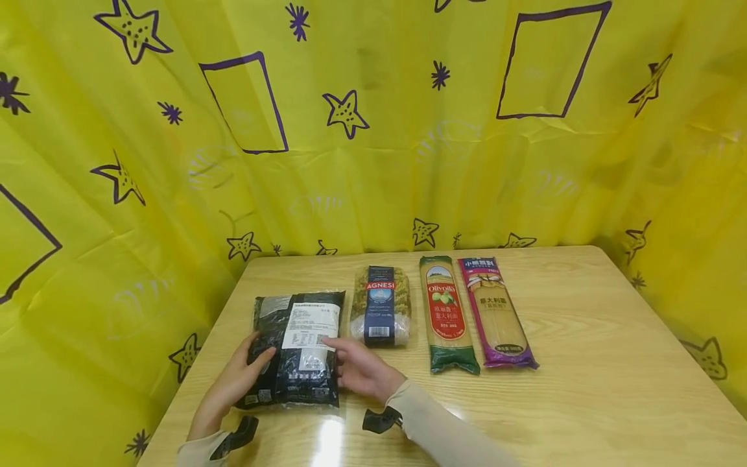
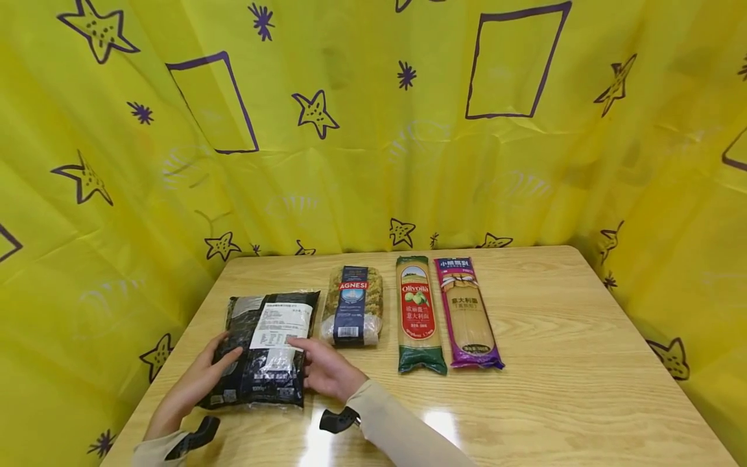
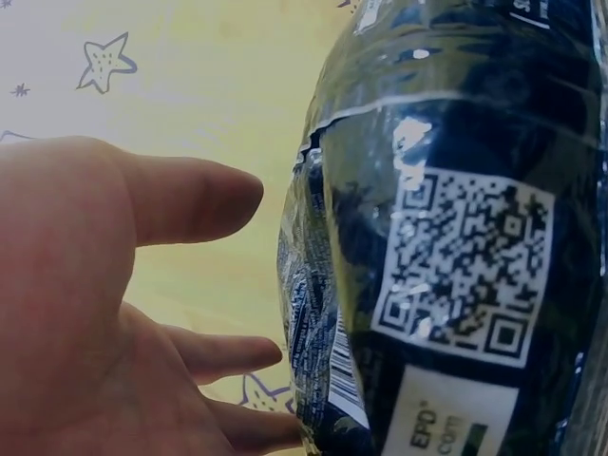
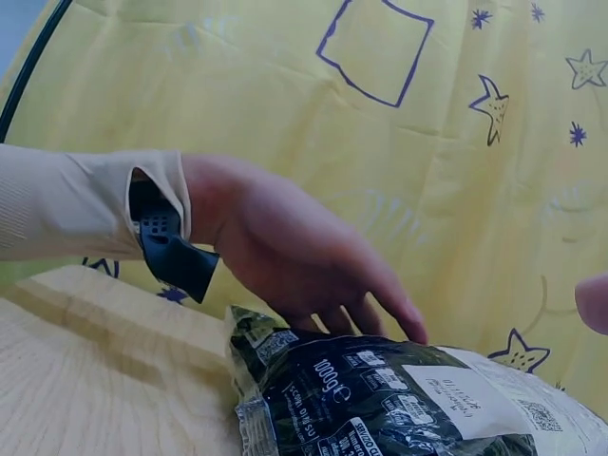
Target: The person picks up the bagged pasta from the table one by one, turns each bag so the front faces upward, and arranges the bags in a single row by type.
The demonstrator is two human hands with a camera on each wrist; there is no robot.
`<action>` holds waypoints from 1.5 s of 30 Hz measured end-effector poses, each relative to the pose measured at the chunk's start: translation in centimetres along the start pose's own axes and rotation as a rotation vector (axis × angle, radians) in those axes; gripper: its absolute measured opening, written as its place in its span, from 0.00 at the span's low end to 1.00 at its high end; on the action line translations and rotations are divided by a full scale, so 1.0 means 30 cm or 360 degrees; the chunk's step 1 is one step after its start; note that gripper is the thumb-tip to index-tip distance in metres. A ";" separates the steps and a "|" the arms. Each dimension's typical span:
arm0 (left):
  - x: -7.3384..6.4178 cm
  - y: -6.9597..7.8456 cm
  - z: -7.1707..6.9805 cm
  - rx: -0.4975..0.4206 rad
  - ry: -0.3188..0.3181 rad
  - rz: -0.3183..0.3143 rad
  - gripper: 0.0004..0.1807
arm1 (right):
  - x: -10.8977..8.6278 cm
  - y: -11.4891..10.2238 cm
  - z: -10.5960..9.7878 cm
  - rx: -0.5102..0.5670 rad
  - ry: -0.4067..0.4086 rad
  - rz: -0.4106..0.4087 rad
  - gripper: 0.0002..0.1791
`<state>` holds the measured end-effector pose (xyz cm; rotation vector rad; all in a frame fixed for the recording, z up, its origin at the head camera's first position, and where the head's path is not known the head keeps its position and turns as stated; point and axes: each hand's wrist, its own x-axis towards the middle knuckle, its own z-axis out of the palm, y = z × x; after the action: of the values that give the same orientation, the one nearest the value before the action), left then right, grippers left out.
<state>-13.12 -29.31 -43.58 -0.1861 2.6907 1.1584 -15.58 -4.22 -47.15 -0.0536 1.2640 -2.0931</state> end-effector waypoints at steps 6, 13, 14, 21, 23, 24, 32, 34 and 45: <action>0.001 -0.006 -0.004 -0.0026 -0.0014 0.0002 0.47 | -0.012 -0.002 0.003 0.0031 -0.0033 0.0004 0.58; 0.007 -0.011 -0.010 -0.0088 -0.0036 -0.0004 0.48 | -0.015 -0.014 0.009 0.0101 -0.0062 -0.0021 0.60; 0.006 -0.010 -0.011 -0.0095 -0.0039 -0.0003 0.48 | -0.016 -0.017 0.009 0.0110 -0.0067 -0.0020 0.61; 0.001 -0.003 -0.006 -0.0139 -0.0048 -0.0007 0.48 | -0.032 -0.044 0.014 0.0073 -0.0129 -0.0048 0.59; 0.001 -0.002 -0.002 -0.0151 -0.0051 -0.0006 0.48 | -0.037 -0.051 0.015 0.0054 -0.0147 -0.0063 0.58; 0.001 -0.001 -0.001 -0.0160 -0.0053 -0.0009 0.48 | -0.041 -0.056 0.017 0.0047 -0.0148 -0.0070 0.57; 0.001 0.000 0.010 -0.0184 -0.0051 -0.0024 0.47 | -0.068 -0.083 0.037 0.0019 -0.0117 -0.0066 0.60; 0.002 0.002 0.014 -0.0190 -0.0054 -0.0010 0.47 | -0.077 -0.093 0.042 0.0011 -0.0117 -0.0062 0.62; -0.012 0.013 0.019 -0.0287 -0.0049 -0.0012 0.45 | -0.105 -0.129 0.068 -0.0073 -0.0216 -0.0108 0.58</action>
<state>-12.78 -28.61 -43.60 -0.2041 2.5555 1.3898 -14.46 -2.83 -42.06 -0.2580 1.2438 -2.0800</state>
